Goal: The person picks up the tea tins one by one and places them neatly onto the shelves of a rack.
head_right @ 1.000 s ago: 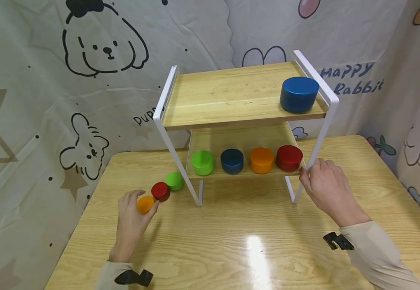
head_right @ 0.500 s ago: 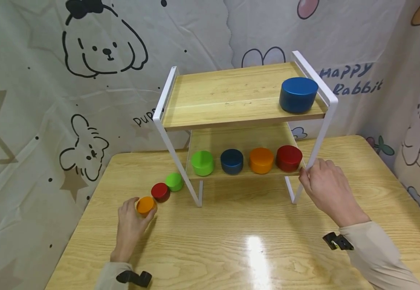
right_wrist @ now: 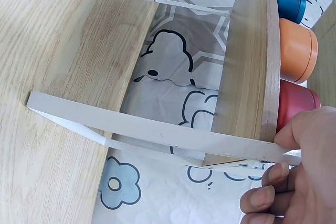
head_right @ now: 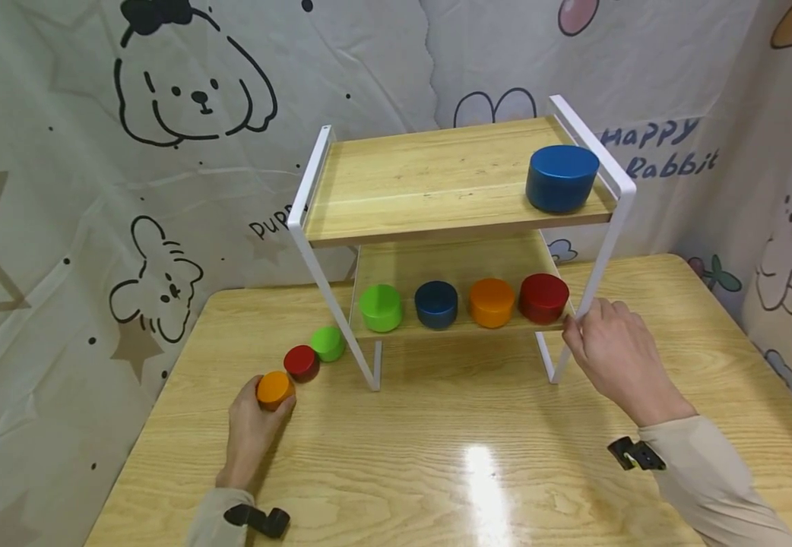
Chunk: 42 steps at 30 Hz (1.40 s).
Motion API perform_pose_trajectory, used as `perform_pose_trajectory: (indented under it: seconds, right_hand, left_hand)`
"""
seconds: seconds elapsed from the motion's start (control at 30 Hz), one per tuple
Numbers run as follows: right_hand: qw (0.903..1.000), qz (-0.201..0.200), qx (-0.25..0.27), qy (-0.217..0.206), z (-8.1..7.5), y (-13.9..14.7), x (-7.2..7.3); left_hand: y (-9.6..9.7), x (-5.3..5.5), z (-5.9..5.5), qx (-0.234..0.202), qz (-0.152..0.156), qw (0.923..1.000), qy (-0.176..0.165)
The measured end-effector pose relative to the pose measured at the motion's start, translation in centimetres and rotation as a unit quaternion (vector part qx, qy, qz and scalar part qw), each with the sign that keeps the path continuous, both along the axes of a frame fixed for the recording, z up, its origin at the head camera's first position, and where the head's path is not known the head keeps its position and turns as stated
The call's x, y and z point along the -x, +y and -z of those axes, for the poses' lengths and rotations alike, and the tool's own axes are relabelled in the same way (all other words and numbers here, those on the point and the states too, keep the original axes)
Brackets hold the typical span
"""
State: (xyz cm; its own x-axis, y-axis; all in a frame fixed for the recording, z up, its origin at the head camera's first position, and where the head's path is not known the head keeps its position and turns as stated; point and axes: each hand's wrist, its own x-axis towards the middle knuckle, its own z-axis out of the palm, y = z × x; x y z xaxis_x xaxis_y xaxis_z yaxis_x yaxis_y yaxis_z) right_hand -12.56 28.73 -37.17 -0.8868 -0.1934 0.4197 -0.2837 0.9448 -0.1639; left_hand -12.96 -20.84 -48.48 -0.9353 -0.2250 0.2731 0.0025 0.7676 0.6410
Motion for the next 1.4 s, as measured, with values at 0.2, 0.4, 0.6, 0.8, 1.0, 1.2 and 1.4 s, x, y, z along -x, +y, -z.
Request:
perform_pose_trajectory:
  seconds: [0.2, 0.4, 0.6, 0.8, 1.0, 1.2, 1.4]
  right_hand:
    - [0.9998, -0.005, 0.0, 0.021, 0.1, -0.1, 0.0]
    - [0.9999, -0.003, -0.002, 0.017, 0.1, -0.1, 0.0]
    - [0.9999, 0.001, -0.002, 0.014, 0.0, -0.1, 0.1]
    - [0.9999, -0.001, 0.0, 0.013, -0.1, -0.1, 0.0]
    - [1.0, -0.001, 0.001, 0.004, -0.1, -0.1, -0.1]
    - [0.9999, -0.001, -0.001, 0.011, -0.1, -0.1, 0.0]
    - [1.0, 0.003, 0.001, 0.0, -0.1, -0.1, 0.0]
  left_hand:
    - [0.2, -0.2, -0.3, -0.007, -0.003, 1.0, 0.001]
    - [0.4, -0.4, -0.7, -0.006, -0.001, 1.0, -0.006]
    - [0.7, -0.5, -1.0, -0.011, 0.0, 0.9999, -0.008]
    - [1.2, -1.1, -1.3, -0.008, 0.018, 0.9997, 0.012]
    - [2.2, -2.0, -2.7, 0.0, 0.036, 0.9981, 0.051]
    - [3.6, -2.8, -4.7, 0.013, 0.06, 0.9905, 0.123]
    - [4.9, -3.5, -6.5, 0.027, 0.095, 0.9792, 0.177]
